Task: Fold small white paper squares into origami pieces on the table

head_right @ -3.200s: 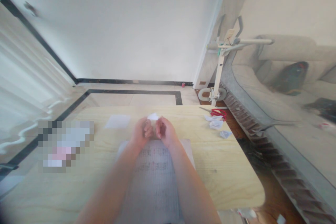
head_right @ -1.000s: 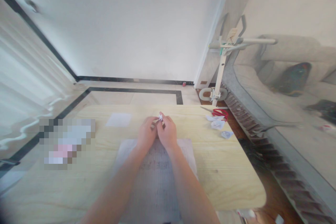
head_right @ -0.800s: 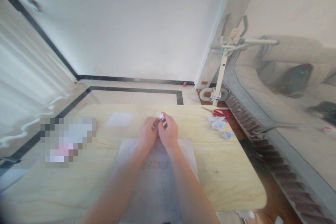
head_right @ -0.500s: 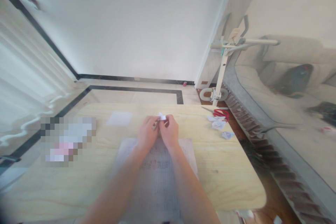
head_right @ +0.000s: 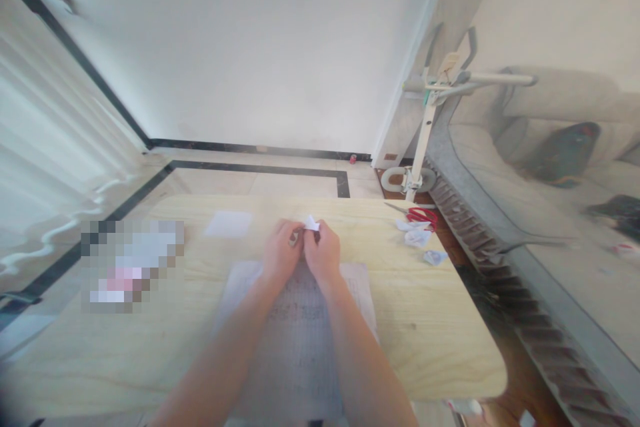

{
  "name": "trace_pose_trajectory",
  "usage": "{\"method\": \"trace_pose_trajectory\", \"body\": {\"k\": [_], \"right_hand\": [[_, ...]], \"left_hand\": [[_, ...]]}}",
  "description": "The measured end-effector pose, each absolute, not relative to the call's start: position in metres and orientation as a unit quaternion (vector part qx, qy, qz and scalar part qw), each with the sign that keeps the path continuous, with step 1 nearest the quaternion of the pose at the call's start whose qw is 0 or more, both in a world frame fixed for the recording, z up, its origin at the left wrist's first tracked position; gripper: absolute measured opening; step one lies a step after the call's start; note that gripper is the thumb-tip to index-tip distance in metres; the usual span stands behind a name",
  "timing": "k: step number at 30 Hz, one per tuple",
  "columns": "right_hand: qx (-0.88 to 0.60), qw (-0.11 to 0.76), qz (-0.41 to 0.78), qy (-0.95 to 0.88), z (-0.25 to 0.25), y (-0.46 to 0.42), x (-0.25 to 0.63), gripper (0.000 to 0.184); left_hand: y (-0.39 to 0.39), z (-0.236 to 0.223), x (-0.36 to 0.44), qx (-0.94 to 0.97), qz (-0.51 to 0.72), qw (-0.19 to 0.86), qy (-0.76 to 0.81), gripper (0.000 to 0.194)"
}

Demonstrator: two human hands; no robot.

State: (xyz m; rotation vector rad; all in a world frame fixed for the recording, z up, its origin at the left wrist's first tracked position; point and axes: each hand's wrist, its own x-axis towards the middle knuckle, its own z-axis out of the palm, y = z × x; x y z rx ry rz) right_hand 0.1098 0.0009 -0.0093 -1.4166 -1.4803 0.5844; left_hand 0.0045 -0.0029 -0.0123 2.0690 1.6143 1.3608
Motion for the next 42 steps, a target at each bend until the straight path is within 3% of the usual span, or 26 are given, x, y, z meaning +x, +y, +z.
{"method": "trace_pose_trajectory", "body": {"k": [13, 20, 28, 42], "right_hand": [[-0.569, 0.509, 0.217, -0.609, -0.008, 0.004, 0.112, 0.019], [-0.571, 0.533, 0.286, -0.555, -0.015, 0.008, 0.114, 0.012], [-0.523, 0.536, 0.361, -0.555, -0.015, 0.011, 0.113, 0.009], [-0.516, 0.508, 0.348, -0.596, -0.011, 0.009, 0.112, 0.011]], "left_hand": [[-0.005, -0.011, 0.006, 0.693, 0.457, 0.099, 0.549, 0.012], [-0.007, -0.01, 0.009, 0.698, 0.467, 0.135, 0.526, 0.011], [-0.004, -0.012, 0.001, 0.622, 0.539, 0.248, 0.511, 0.037], [-0.001, -0.015, -0.001, 0.621, 0.556, 0.255, 0.49, 0.031]]}}
